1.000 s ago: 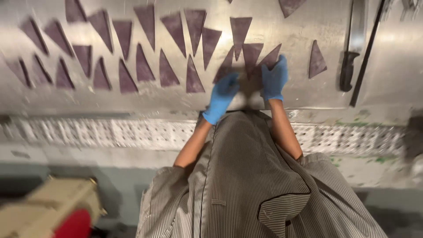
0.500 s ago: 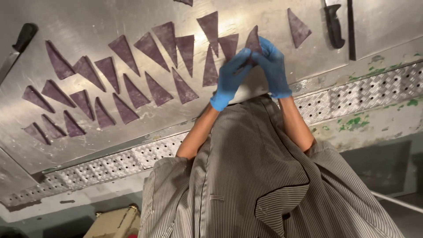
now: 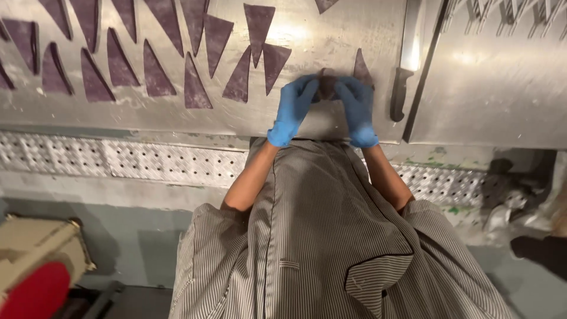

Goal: Cutting purple dough into triangular shapes on a metal workbench.

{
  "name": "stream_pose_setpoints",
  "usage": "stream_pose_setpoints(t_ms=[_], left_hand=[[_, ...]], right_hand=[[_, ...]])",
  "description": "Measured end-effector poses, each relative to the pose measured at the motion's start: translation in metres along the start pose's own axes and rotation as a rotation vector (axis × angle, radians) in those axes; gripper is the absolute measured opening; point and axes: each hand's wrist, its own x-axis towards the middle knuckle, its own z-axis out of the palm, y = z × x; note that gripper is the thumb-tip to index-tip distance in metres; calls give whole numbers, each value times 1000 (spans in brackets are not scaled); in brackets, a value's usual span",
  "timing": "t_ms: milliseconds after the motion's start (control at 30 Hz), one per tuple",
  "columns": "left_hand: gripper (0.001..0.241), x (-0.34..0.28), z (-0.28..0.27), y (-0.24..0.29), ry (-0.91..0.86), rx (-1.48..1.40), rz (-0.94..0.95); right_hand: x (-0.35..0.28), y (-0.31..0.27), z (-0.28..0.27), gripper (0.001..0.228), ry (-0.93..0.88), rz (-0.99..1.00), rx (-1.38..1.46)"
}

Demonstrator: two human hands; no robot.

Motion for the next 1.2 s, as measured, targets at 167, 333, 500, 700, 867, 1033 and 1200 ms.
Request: stream_pose_setpoints(t_ms=[167, 333, 500, 700, 867, 1033, 1200], left_hand=[[25, 20, 3, -86, 167, -220, -4], [22, 28, -11, -102, 372, -604, 41], [26, 9, -22, 18, 240, -805, 68], [25, 24, -31, -13, 248, -556, 48], [31, 24, -14, -53, 156, -580, -37], [32, 8, 5, -80, 118, -593, -226], [29, -3, -2, -138, -1, -303, -197]], right_hand=[[7, 2, -20, 18, 122, 163, 274], [29, 12, -68, 22, 277, -249, -300], [84, 9, -152, 14, 337, -221, -16], [93, 1, -119, 13, 130, -600, -870], [42, 21, -33, 39, -91, 49, -418], [33, -7, 18, 64, -176, 755, 830], [41, 85, -12, 23, -65, 466, 762]])
